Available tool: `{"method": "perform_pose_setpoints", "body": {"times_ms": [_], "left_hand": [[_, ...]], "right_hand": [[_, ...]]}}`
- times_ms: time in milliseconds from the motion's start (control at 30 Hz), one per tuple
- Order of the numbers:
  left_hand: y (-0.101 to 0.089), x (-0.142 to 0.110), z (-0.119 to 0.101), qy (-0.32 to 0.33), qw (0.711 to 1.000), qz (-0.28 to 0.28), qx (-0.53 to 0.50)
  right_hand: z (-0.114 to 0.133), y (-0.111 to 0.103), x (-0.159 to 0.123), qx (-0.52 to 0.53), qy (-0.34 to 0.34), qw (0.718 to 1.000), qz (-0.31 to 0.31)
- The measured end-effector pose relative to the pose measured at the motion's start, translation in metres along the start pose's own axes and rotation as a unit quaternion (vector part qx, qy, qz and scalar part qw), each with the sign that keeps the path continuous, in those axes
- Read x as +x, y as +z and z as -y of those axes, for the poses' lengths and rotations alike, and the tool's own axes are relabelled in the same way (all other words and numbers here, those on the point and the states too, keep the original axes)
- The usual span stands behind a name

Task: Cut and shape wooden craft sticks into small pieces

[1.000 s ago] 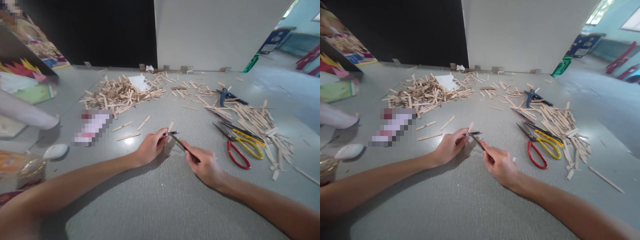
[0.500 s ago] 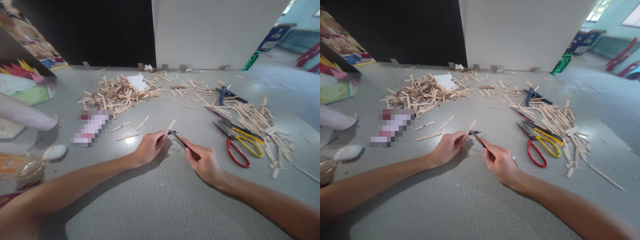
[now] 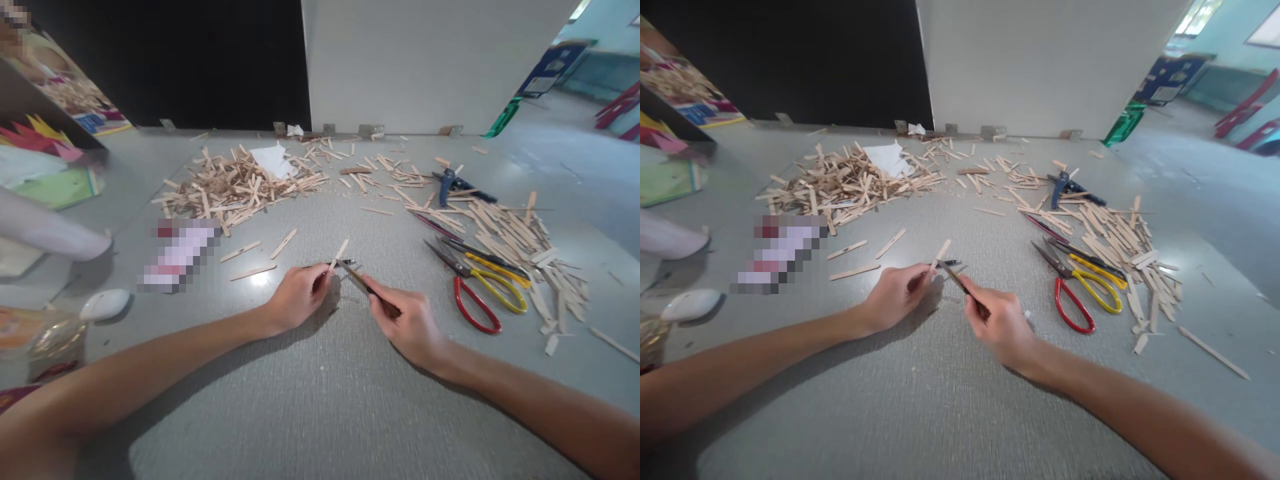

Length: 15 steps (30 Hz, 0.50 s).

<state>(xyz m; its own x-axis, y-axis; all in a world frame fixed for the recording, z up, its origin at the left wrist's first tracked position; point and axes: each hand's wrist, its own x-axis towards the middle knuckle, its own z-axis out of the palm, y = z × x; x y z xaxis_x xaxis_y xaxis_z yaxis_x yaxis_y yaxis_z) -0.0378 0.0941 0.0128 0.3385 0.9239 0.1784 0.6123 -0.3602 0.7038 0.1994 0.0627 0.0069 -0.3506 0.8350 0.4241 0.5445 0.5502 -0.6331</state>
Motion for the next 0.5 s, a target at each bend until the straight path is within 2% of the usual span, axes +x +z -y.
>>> {"method": "perform_pose_setpoints", "body": {"times_ms": [133,500], "left_hand": [[-0.0001,0.0003,-0.0001,0.006,1.000,-0.007,0.005],[0.0029,-0.0005,0.0048,0.031,0.999,-0.019,0.014]], "right_hand": [[-0.0007,0.0007,-0.0016,-0.014,-0.032,0.999,-0.004],[0.0027,-0.0006,0.0027,0.001,-0.018,1.000,0.000]]}}
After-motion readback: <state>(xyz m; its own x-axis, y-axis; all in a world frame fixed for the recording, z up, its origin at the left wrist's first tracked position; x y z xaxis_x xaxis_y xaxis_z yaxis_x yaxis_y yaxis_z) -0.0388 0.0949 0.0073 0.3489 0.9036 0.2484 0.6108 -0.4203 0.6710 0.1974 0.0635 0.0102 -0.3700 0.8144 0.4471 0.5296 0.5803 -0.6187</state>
